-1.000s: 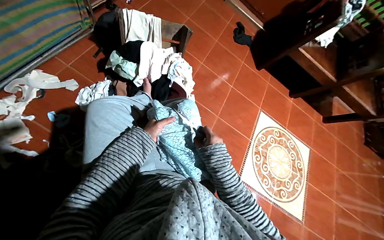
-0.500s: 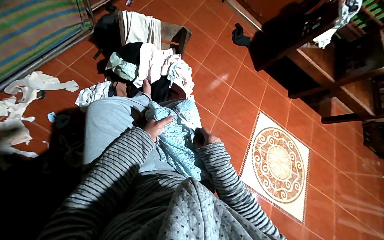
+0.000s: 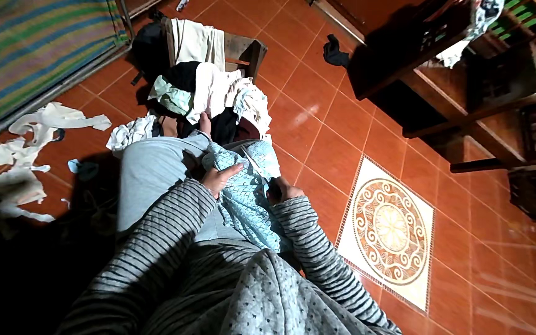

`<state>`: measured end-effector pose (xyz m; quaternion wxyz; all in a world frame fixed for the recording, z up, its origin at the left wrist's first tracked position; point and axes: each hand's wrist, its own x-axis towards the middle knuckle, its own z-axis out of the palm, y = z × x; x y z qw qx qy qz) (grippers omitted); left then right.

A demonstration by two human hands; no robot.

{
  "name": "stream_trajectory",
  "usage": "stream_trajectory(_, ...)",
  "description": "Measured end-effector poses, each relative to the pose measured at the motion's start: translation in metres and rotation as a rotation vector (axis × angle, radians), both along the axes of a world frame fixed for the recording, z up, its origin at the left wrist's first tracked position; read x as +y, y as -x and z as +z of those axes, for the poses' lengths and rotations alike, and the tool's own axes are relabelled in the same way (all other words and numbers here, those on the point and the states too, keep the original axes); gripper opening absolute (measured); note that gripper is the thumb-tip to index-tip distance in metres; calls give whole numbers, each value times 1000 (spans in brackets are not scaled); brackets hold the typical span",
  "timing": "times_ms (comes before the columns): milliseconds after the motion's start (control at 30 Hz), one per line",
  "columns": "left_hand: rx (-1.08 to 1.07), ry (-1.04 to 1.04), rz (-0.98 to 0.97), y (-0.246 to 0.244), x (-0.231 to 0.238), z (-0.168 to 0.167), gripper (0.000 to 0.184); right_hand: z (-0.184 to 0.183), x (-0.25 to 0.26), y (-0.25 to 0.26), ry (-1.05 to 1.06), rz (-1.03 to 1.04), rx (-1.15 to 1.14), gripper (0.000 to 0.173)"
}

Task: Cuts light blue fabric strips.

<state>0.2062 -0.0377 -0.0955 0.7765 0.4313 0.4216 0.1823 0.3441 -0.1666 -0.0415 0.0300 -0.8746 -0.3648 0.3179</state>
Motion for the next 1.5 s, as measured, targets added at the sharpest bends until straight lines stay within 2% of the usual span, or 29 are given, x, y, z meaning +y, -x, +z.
stream_trajectory(200,62,16,-56,-1,3,-3,37,-2,-2,-4,-53,-60,44,40)
stream_trajectory(333,209,11,-279,3,12,-14,57,-18,-20,-11,-258,-144,69,40)
stream_trajectory(400,183,38,-372,5,16,-12,48,-21,-30,-8,-321,-158,73,43)
stream_trajectory(467,97,110,-362,5,16,-8,34,-17,-40,-5,-316,-148,74,46)
stream_trajectory(533,82,147,-297,5,14,-5,32,-17,-51,-1,-327,-123,48,49)
stream_trajectory(633,168,102,-211,1,12,-5,39,-20,-67,2,-338,-106,18,52)
stream_trajectory(733,214,48,-258,0,12,-13,48,-29,-82,1,-384,-78,-27,51)
stream_trajectory(833,204,22,-298,2,11,-9,48,-29,-87,2,-367,-89,-23,50)
stream_trajectory(900,182,25,-316,5,12,-3,47,-28,-89,4,-373,-93,-18,50)
stream_trajectory(1000,24,85,-340,8,13,0,32,-28,-89,5,-403,-66,-15,50)
stream_trajectory(1333,-22,114,-309,10,15,0,33,-20,-80,9,-345,-11,-65,49)
stream_trajectory(1500,-42,97,-248,10,13,2,37,-12,-69,12,-244,-30,-44,47)
